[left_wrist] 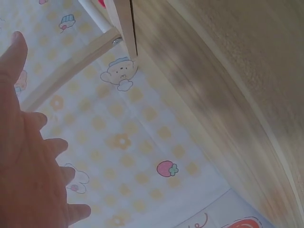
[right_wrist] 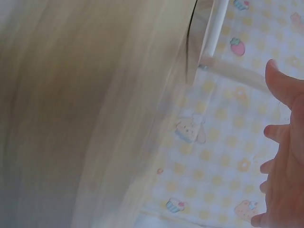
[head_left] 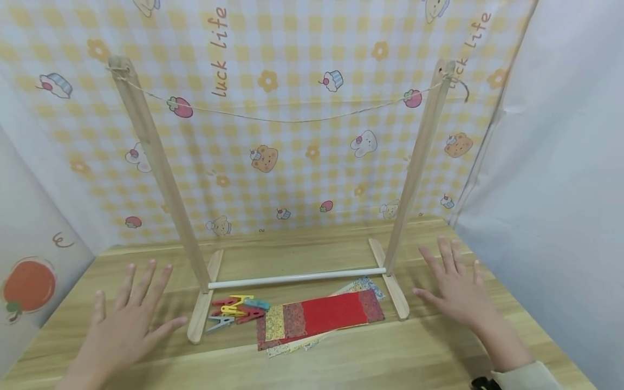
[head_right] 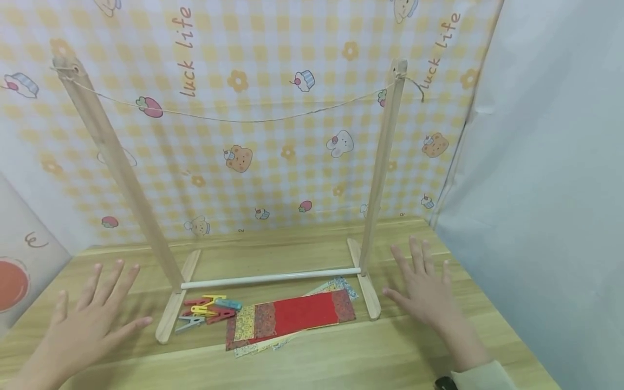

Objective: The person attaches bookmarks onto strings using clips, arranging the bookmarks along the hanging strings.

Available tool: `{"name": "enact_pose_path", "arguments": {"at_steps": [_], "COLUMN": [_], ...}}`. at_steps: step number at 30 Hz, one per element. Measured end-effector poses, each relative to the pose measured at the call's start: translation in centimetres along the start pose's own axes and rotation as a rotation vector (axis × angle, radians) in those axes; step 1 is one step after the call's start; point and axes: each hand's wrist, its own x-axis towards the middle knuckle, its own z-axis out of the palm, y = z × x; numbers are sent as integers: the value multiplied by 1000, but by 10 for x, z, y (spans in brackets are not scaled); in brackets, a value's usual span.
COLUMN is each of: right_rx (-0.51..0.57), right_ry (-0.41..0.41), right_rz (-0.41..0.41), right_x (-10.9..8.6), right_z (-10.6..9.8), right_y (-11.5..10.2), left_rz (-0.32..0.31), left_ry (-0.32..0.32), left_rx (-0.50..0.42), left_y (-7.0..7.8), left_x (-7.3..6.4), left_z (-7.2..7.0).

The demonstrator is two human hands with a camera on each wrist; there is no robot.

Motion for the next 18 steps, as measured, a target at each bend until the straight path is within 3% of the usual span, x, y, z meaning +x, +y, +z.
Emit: {"name": "enact_pose_path", "arguments": {"at_steps": [13, 18], "right_rx": [20, 27], "right_ry": [1, 19], "right_rz": [-49, -90], "right_x": [4, 5], "right_z": [3, 7], "right_y": [-32, -42], "left_rz": [40, 79], "left_ry": [15, 7], "left_rx": [-65, -37], "left_y": [15, 25], "left_x": [5, 11], "left_z": [1, -1]}}
